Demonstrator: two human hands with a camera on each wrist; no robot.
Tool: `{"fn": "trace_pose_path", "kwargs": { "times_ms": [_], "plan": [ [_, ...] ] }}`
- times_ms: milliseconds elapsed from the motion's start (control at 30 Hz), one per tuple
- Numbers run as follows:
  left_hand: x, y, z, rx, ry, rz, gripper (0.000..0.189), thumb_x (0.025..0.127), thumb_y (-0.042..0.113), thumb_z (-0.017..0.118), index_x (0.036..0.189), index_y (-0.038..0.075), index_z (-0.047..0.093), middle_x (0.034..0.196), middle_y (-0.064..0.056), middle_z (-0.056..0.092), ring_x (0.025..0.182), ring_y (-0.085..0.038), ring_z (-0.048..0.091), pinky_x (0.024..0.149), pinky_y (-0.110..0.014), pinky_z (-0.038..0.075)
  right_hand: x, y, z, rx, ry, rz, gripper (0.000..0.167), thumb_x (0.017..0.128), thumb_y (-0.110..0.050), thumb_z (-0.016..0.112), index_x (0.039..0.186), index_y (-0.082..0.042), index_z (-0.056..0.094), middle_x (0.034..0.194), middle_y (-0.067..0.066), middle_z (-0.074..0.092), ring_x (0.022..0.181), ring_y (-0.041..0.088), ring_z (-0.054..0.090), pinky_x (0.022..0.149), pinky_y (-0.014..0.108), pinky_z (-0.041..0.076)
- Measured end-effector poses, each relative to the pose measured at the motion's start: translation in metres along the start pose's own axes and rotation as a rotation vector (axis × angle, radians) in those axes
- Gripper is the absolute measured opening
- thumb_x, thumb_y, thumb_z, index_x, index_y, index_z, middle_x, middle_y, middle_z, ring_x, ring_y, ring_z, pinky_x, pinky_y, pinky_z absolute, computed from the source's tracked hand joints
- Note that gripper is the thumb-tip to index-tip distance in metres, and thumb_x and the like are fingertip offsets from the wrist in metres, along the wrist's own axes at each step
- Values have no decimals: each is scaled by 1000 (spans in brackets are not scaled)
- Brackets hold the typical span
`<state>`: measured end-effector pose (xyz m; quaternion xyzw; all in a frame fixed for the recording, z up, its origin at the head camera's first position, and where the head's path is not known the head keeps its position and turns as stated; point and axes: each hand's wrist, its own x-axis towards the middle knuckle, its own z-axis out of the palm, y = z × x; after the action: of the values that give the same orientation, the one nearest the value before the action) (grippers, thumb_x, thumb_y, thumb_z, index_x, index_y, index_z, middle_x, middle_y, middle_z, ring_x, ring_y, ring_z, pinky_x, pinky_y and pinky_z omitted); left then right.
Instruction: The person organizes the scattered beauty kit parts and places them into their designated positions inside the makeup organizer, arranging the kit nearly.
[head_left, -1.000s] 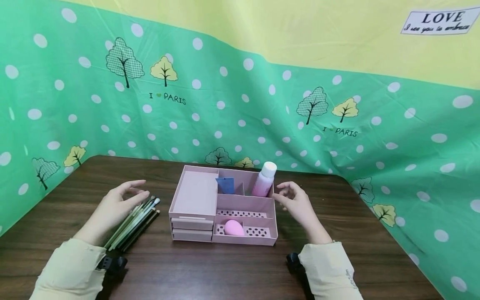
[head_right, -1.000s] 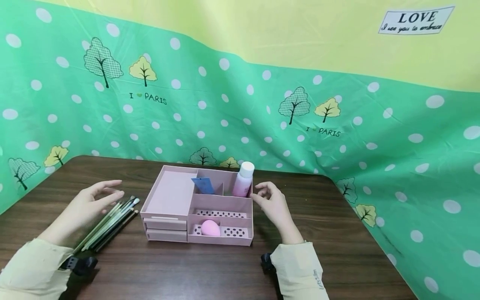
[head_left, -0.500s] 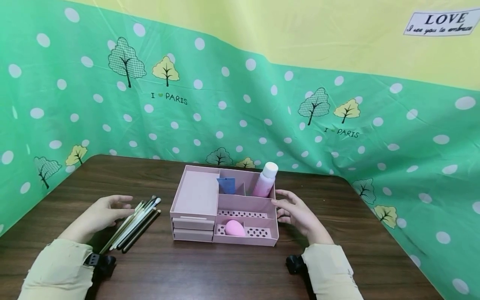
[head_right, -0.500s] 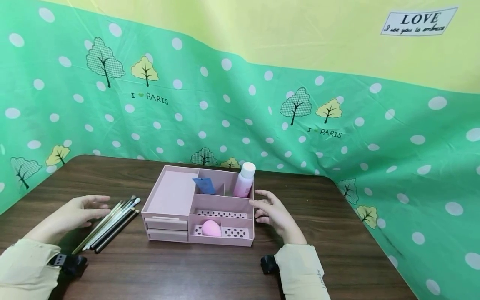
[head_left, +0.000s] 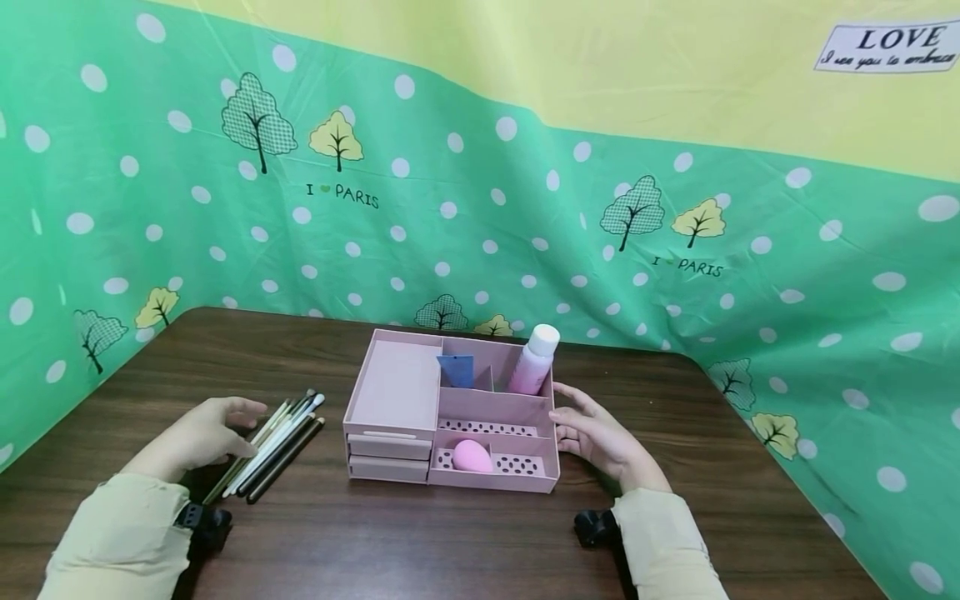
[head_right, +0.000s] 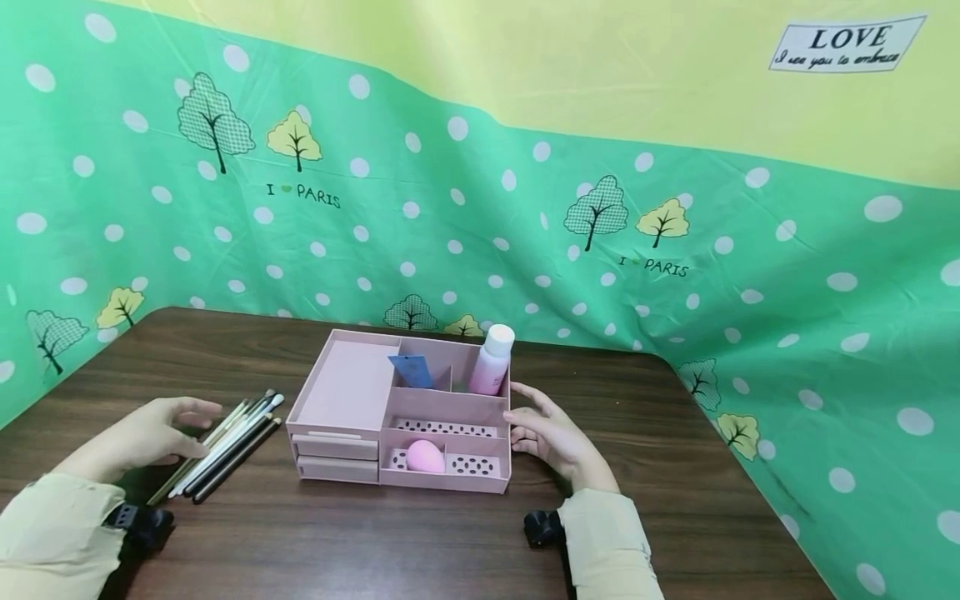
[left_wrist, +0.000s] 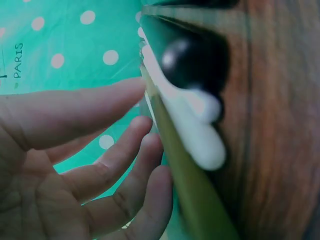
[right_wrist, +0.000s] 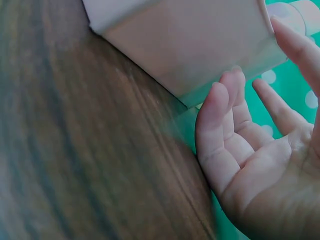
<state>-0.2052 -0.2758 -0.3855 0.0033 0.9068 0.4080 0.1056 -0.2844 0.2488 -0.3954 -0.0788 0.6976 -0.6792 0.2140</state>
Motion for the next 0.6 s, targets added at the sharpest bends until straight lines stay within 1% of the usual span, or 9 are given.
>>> {"fn": "trace_pose_path", "kwargs": {
  "times_ms": [100, 200, 333, 500, 600],
  "plan": [
    [0, 1, 1, 1, -8, -10, 60, 80, -5, 71, 133, -17, 45, 125, -41, 53, 109, -48, 58, 74, -45, 56, -1, 1, -1, 7, -4, 2, 76, 97, -15, 61, 157, -14, 15, 111, 5, 65, 88, 13, 67, 80, 27, 57],
    [0, 2, 1, -10, -10, -15, 59, 79, -8, 69, 132, -18, 45, 122, -40, 54, 103, -42, 61, 72, -42, 56, -1, 2, -2, 10, -13, -4, 79, 95, -14, 63, 158, -16, 15, 114, 7, 62, 92, 15, 67, 81, 28, 57],
    [-1, 4, 3, -22, -12, -19, 58, 79, -9, 68, 132, -18, 46, 119, -38, 56, 97, -32, 63, 69, -38, 56, 0, 4, -4, 7, -25, -28, 81, 95, -12, 64, 158, -16, 14, 114, 8, 60, 95, 17, 67, 83, 29, 58],
    [-1, 6, 4, -19, -8, -22, 58, 79, -10, 67, 132, -18, 45, 116, -36, 58, 97, -31, 63, 69, -37, 56, 0, 5, -4, -4, -33, -53, 81, 94, -10, 64, 158, -19, 14, 114, 8, 57, 96, 17, 67, 83, 30, 58],
    [-1, 6, 5, -29, 0, -13, 58, 78, -11, 68, 131, -19, 45, 114, -36, 59, 93, -28, 63, 67, -35, 55, 0, 7, -5, -7, -36, -63, 81, 95, -9, 63, 158, -18, 14, 115, 8, 57, 96, 17, 67, 83, 31, 58]
  ]
}}
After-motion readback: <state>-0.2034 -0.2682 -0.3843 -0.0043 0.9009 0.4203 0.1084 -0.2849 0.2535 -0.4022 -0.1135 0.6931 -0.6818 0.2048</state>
